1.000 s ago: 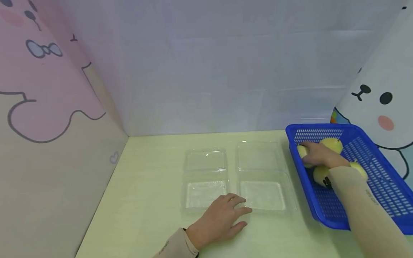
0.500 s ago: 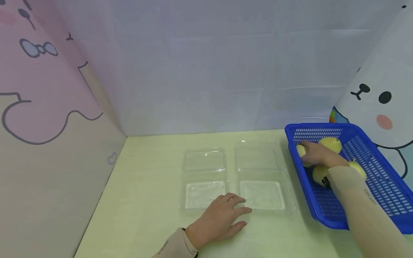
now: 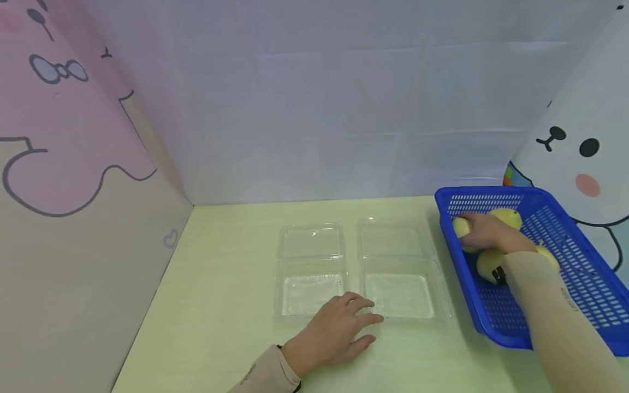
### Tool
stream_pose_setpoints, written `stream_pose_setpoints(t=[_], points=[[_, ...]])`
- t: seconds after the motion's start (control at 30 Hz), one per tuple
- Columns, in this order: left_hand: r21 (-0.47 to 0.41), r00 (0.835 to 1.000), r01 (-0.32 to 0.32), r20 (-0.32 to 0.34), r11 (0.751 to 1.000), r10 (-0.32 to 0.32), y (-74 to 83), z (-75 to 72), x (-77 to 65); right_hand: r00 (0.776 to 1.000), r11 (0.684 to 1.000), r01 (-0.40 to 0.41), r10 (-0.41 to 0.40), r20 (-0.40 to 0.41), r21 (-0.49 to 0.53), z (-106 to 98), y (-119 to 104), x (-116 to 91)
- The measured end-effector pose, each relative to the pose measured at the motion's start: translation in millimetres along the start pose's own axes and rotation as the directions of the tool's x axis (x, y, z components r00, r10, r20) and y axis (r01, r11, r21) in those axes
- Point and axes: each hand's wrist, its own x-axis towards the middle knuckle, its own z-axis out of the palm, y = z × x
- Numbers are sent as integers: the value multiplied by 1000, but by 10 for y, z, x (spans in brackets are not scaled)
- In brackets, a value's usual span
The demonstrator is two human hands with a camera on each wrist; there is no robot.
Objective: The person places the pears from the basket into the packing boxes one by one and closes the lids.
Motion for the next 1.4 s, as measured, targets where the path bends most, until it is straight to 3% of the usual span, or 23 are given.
stream_pose_setpoints(t=[0.23, 0.37, 0.57, 0.9, 1.4], points=[[-5, 1000, -4, -1, 1000, 4, -1, -7, 9, 992, 998, -51, 48, -120, -25, -292, -183, -189], [-12, 1000, -1, 9, 1000, 2, -4, -2, 2, 987, 999, -44, 44, -153, 2, -430, -482, -289], [-18, 1000, -1, 11, 1000, 1, -12, 17, -9, 986, 999, 35, -33, -166, 7, -471, -992, -368], [-1, 1000, 2, 8, 1000, -2, -27, 13, -28, 981, 989, 142, -146, -126, -41, -144, -1525, -442], [30, 1000, -5, 9, 1000, 5, -26, -8, -27, 972, 971, 230, -233, -39, -63, 503, -1802, -480]])
